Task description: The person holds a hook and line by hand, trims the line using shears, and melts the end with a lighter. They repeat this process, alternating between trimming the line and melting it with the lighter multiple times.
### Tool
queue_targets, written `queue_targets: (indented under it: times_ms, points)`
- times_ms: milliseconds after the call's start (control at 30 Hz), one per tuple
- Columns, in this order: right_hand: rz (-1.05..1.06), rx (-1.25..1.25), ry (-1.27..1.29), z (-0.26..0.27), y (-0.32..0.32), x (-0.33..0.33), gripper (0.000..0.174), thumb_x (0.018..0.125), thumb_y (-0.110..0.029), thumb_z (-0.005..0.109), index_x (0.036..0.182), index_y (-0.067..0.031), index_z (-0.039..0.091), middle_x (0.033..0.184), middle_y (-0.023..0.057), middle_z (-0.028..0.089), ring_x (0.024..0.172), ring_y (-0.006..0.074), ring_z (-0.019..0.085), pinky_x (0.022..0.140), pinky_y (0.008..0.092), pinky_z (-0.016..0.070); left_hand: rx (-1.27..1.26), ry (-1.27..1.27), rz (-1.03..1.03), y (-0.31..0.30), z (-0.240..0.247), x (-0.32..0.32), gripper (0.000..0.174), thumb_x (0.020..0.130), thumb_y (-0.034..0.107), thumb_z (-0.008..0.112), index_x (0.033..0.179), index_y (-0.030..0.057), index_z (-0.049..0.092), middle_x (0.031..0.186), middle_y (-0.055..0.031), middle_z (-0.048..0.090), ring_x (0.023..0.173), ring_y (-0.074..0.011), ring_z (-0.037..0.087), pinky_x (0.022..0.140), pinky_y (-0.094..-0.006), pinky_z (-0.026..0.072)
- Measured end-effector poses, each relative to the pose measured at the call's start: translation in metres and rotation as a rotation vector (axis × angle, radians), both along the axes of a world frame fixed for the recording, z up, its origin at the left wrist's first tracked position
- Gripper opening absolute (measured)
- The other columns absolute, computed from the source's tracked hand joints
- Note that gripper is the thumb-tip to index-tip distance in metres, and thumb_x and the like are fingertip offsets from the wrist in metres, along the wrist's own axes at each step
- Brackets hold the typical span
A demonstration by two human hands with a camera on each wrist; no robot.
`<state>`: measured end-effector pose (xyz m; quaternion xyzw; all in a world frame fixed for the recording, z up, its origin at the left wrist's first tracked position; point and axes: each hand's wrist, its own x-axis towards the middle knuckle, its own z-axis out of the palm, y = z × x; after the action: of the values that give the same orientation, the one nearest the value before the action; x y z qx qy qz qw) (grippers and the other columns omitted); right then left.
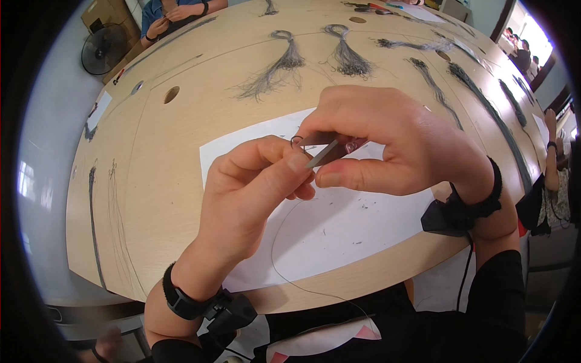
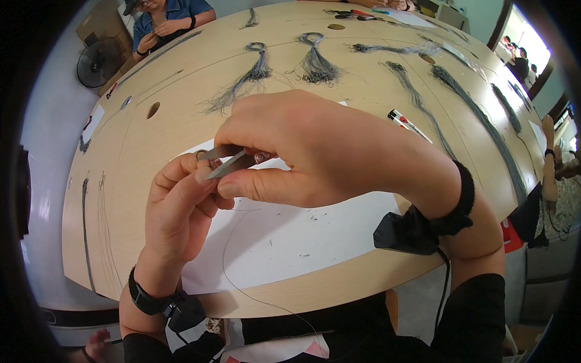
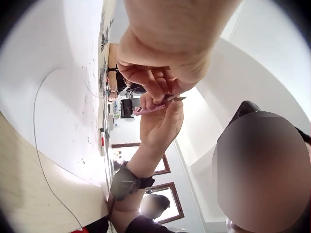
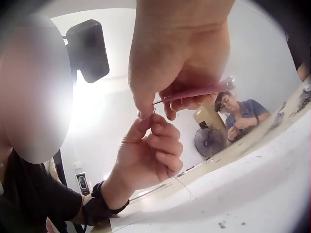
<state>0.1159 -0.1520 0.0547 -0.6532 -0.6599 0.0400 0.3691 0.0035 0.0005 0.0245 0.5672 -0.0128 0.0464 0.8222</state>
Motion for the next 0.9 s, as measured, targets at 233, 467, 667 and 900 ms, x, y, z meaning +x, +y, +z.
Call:
queue_targets:
  times_ms: [233,467,667,900]
  points:
    - [0.041,0.041,-0.111,-0.0046,0.0017,0.0041,0.027,0.069,-0.02,0.062,0.088,-0.0017,0.053,0.069,0.0073,0.049,0.061,0.0175,0.053,0.051,0.0248,0.0446,0.062,-0.032,-0.051,-0.0002,-0.0033,-0.0001,0.011,0.078,0.008,0.05,0.085,0.0006,0.054,0.08,-0.0077,0.057,0.068,-0.0132,0.055,0.06,-0.0251,0.0472]
    - [0.049,0.094,-0.222,-0.0077,0.0039,0.0061,0.026,0.068,-0.023,0.061,0.085,-0.0035,0.054,0.064,0.0058,0.049,0.057,0.0207,0.049,0.05,0.0276,0.0388,0.112,-0.013,-0.063,0.0013,-0.0057,0.0018,0.013,0.078,0.008,0.05,0.088,-0.0001,0.055,0.081,-0.0078,0.057,0.068,-0.0128,0.055,0.06,-0.0244,0.0472]
    - [0.057,0.117,-0.216,-0.0104,0.0048,0.0064,0.026,0.069,-0.023,0.061,0.084,-0.003,0.054,0.065,0.0061,0.051,0.057,0.0211,0.049,0.051,0.0282,0.0393,0.117,0.014,-0.068,0.0027,-0.007,0.0026,0.013,0.077,0.008,0.053,0.088,0.0004,0.055,0.08,-0.0072,0.057,0.069,-0.0121,0.055,0.06,-0.024,0.0468]
    - [0.014,0.006,-0.139,-0.0059,0.0024,0.003,0.021,0.069,-0.021,0.06,0.075,-0.0014,0.053,0.066,0.0098,0.049,0.066,0.0272,0.049,0.057,0.0335,0.04,0.12,0.018,-0.037,-0.001,-0.0041,0.0022,0.008,0.077,0.005,0.053,0.082,-0.0001,0.055,0.077,-0.0057,0.057,0.067,-0.0097,0.053,0.06,-0.0213,0.044]
